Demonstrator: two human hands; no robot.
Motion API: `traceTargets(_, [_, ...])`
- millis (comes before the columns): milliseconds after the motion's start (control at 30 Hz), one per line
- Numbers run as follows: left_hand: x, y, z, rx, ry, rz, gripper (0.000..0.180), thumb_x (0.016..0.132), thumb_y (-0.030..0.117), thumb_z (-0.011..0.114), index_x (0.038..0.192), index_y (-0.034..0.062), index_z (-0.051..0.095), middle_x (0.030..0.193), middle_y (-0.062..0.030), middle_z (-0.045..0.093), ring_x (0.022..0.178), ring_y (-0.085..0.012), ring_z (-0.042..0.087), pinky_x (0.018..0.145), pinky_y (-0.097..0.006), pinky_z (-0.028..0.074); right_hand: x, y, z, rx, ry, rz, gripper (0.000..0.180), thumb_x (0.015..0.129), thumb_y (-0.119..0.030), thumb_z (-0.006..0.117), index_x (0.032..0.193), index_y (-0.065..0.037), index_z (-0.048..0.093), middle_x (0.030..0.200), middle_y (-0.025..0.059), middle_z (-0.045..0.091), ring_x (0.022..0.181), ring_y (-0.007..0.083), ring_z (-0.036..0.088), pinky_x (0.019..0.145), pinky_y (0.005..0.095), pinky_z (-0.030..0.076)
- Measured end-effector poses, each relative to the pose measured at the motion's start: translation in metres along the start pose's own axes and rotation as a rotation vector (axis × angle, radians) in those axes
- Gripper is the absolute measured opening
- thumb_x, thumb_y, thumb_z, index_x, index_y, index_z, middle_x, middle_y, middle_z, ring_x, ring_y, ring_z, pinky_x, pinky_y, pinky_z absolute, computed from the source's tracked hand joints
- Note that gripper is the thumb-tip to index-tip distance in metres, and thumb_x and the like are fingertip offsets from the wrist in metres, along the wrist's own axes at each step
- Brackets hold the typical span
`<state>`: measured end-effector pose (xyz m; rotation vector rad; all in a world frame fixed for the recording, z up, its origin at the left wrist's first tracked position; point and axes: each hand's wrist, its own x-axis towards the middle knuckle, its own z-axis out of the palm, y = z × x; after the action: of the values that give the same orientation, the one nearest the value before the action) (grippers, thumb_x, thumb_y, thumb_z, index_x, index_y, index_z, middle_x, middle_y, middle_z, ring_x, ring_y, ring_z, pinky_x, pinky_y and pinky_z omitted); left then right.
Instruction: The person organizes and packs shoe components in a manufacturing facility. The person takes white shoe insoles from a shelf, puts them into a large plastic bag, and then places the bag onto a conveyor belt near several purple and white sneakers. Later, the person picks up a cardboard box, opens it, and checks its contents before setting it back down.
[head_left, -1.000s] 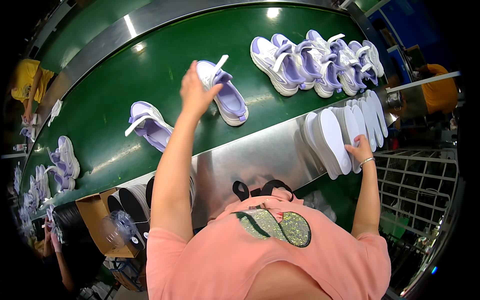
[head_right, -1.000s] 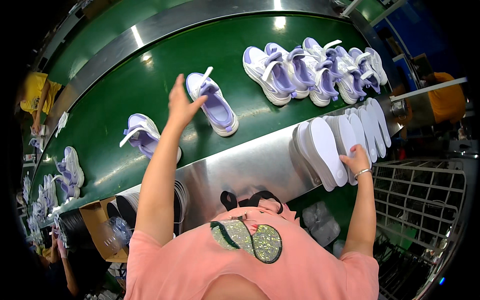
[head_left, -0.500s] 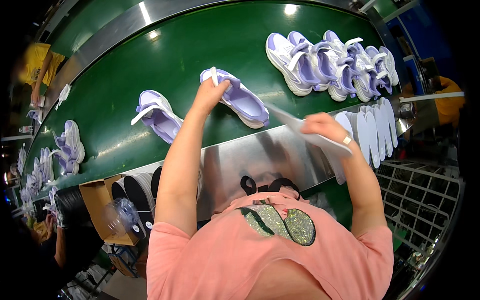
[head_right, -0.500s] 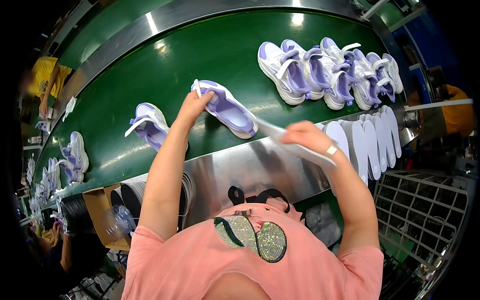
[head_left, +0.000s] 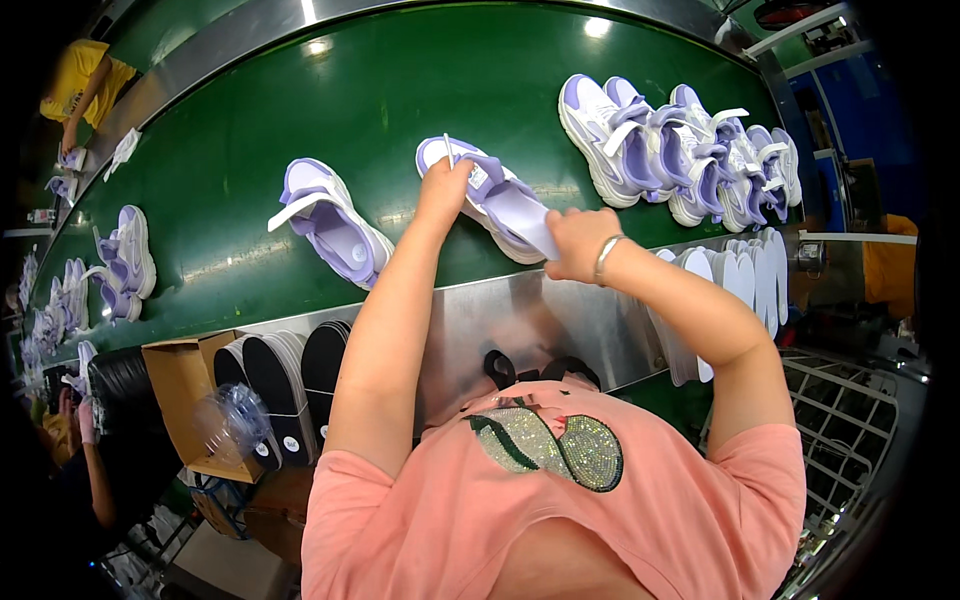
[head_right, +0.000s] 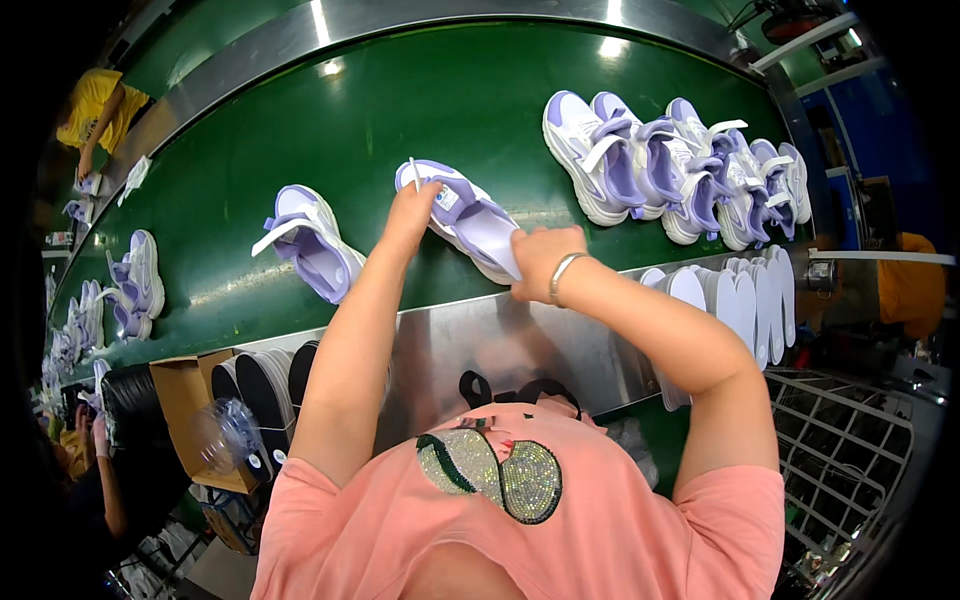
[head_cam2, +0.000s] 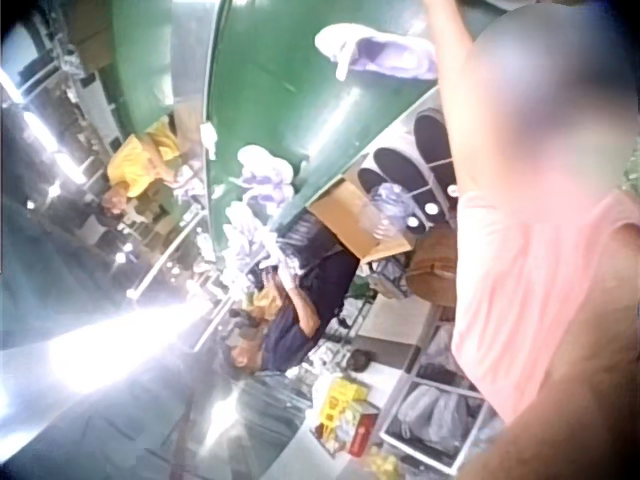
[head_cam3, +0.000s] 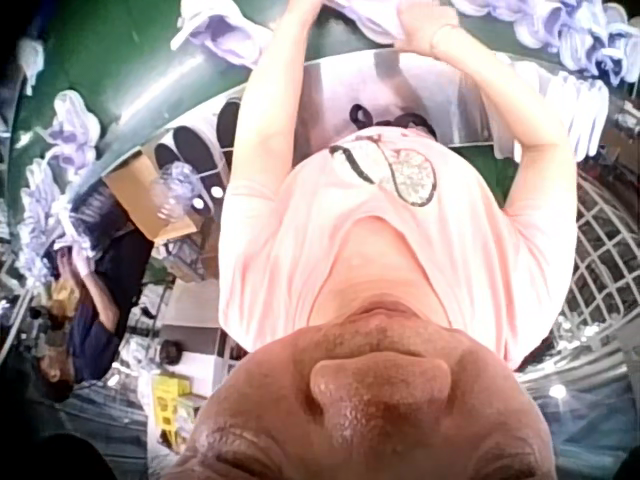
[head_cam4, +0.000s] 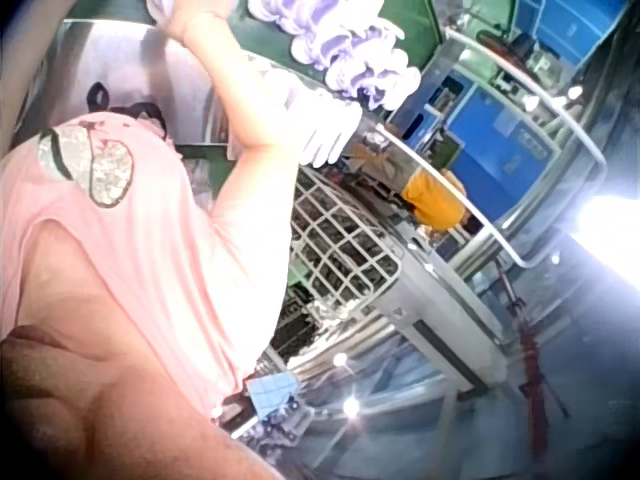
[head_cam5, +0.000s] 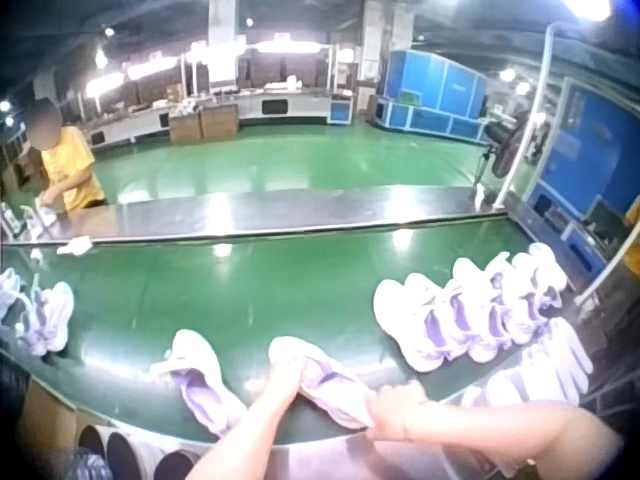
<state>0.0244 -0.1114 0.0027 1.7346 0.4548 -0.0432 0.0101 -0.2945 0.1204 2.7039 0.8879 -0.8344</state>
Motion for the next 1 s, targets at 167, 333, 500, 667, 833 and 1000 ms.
traceTargets(167, [-0.003,0.005,0.002,0.090,0.034,0.031,0.036,0.079,0.028,0.045,0.087,-0.0055,0.054,0.080,-0.0224,0.058,0.077,-0.0342,0.056,0.069,-0.039,0.042,0.006,-0.017,0.000,-0.119,0.128,-0.117,0.015,0.069,-0.015,0.052,0.075,-0.006,0.062,0.078,0.0130,0.060,0.075,0.0257,0.059,0.064,0.0353,0.047])
traceTargets(333, [-0.011,0.008,0.003,0.192,0.058,0.098,0.033,0.080,0.027,0.047,0.089,-0.0030,0.054,0.082,-0.0229,0.057,0.078,-0.0365,0.055,0.069,-0.041,0.042,0.066,-0.032,0.029,-0.130,0.226,-0.167,0.013,0.071,-0.011,0.051,0.074,-0.007,0.063,0.077,0.0133,0.061,0.075,0.0255,0.059,0.066,0.0338,0.047])
traceTargets(500, [-0.014,0.001,0.007,0.078,0.109,0.092,0.029,0.080,0.026,0.048,0.086,-0.0016,0.053,0.080,-0.0222,0.057,0.077,-0.0377,0.054,0.067,-0.042,0.042,0.085,-0.026,0.033,-0.066,-0.031,-0.133,0.019,0.073,-0.015,0.050,0.083,-0.006,0.063,0.088,0.0138,0.061,0.084,0.0256,0.058,0.073,0.0326,0.046])
traceTargets(667, [-0.011,0.005,0.005,0.121,0.051,0.068,0.029,0.080,0.024,0.049,0.091,-0.0019,0.053,0.082,-0.0177,0.058,0.075,-0.0285,0.055,0.066,-0.036,0.042,0.101,-0.039,0.035,-0.229,-0.162,-0.033,0.029,0.077,-0.023,0.048,0.098,-0.009,0.060,0.104,0.0100,0.057,0.097,0.0242,0.054,0.082,0.0310,0.042])
traceTargets(833, [-0.010,0.007,0.004,0.178,0.082,0.114,0.028,0.080,0.024,0.048,0.089,-0.0022,0.053,0.080,-0.0184,0.058,0.075,-0.0291,0.055,0.065,-0.036,0.042,0.104,-0.039,0.021,-0.128,-0.250,-0.014,0.031,0.079,-0.023,0.045,0.104,-0.011,0.058,0.108,0.0103,0.055,0.101,0.0225,0.052,0.083,0.0292,0.041])
traceTargets(1000, [-0.016,0.016,0.006,0.245,0.143,0.124,0.027,0.080,0.024,0.048,0.083,-0.0030,0.052,0.076,-0.0231,0.056,0.074,-0.0383,0.054,0.064,-0.042,0.042,0.074,-0.037,-0.007,-0.145,-0.306,-0.145,0.030,0.076,-0.019,0.046,0.101,-0.009,0.059,0.104,0.0110,0.057,0.100,0.0224,0.052,0.084,0.0348,0.038])
